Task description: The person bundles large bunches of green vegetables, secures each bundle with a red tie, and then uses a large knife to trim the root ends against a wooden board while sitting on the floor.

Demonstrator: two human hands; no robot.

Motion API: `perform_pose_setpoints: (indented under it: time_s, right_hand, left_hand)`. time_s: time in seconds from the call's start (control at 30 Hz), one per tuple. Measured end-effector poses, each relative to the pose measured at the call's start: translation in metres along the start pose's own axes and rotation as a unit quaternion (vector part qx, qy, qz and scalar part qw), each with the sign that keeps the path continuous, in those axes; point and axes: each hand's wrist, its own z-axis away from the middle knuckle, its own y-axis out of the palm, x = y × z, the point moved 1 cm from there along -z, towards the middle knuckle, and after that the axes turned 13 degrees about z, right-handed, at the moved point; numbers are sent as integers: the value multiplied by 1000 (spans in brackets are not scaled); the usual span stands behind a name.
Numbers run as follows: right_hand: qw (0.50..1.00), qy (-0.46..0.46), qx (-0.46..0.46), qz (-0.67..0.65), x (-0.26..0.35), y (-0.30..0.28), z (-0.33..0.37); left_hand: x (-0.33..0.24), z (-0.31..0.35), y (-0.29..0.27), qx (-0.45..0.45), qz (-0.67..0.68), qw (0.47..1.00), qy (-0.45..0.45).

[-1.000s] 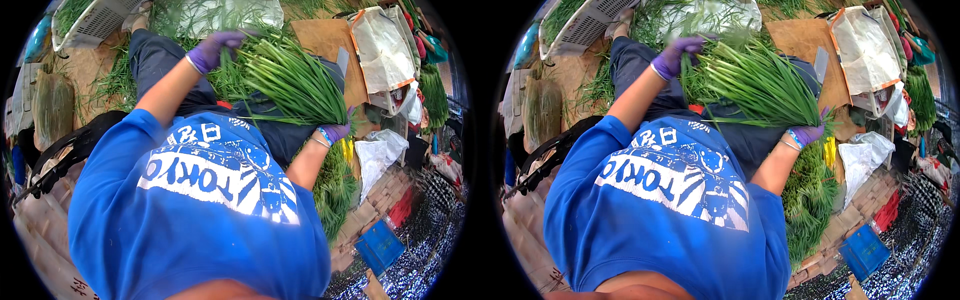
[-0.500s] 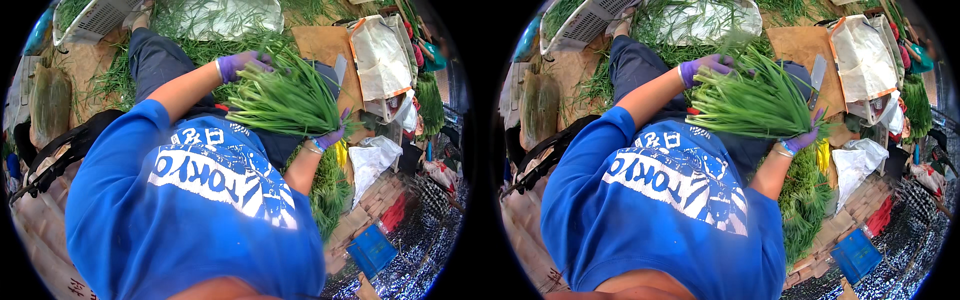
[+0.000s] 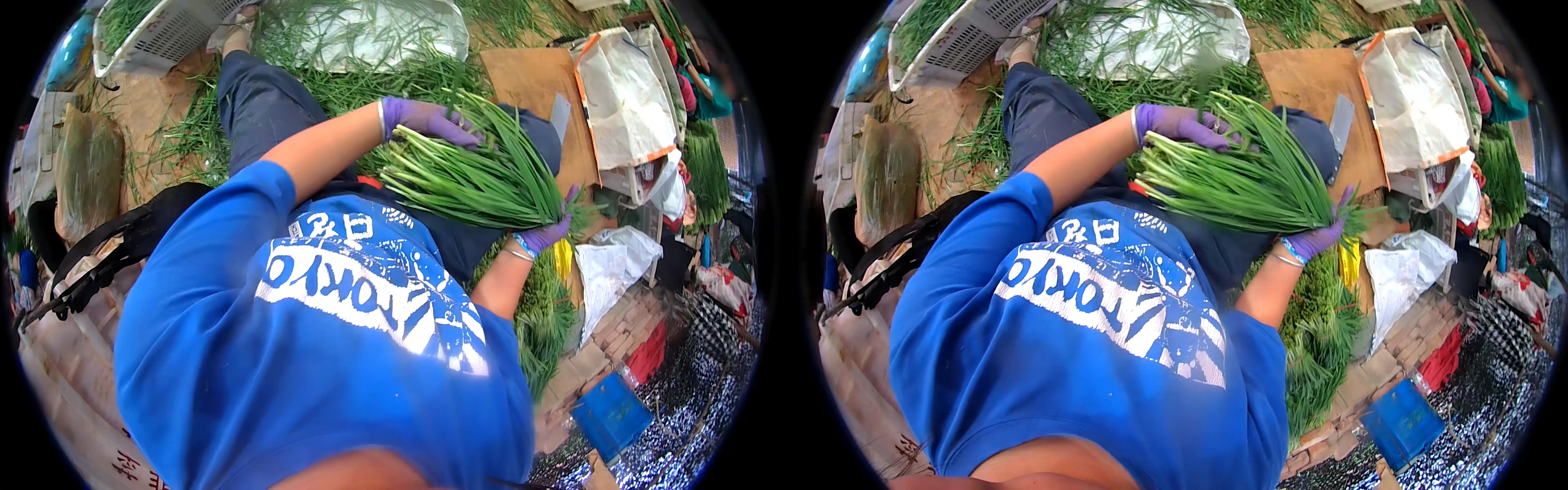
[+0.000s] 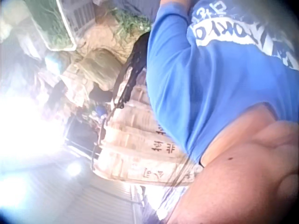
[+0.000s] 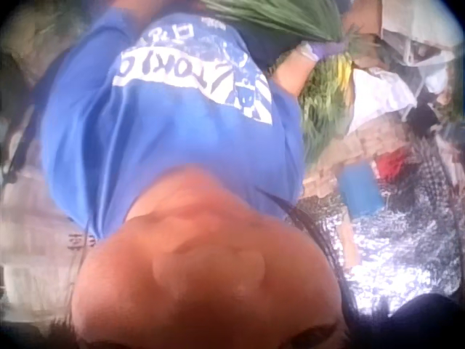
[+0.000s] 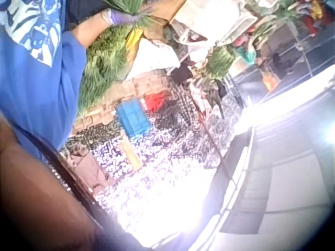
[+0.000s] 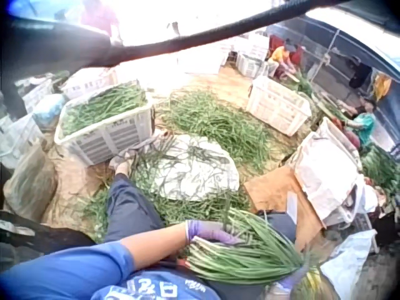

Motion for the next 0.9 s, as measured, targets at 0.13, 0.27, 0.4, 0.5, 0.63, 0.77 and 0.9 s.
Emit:
perform_pose_setpoints:
  time_s: [0.13,0.27,0.4,0.5,0.63,0.77,0.9]
  right_hand:
    - [1000,-13,26,10,-5,-5,4]
    - [974,-20,189,-120,-8,-21,2]
    - [988,-58,125,77,-4,-15,1]
    - [962,-22,235,-134,-9,-19,-2]
    - [996,-25,74,-46,-5,2,8]
    - [998,-40,38,21,-8,-10,-2]
    - [998,-15,45,-44,-2,5,0]
  left_hand:
    - [4,3,-14,-28,-26,998,-57]
    - [25,46,-34,-45,-166,981,-85]
    - [9,66,-40,-79,-238,966,-58]
    - [-8,77,-34,-99,-206,969,-92]
    - [-34,111,-60,-142,-148,977,-64]
    - [-43,158,-127,-207,164,894,363]
    - [-40,146,-84,-328,-124,922,162]
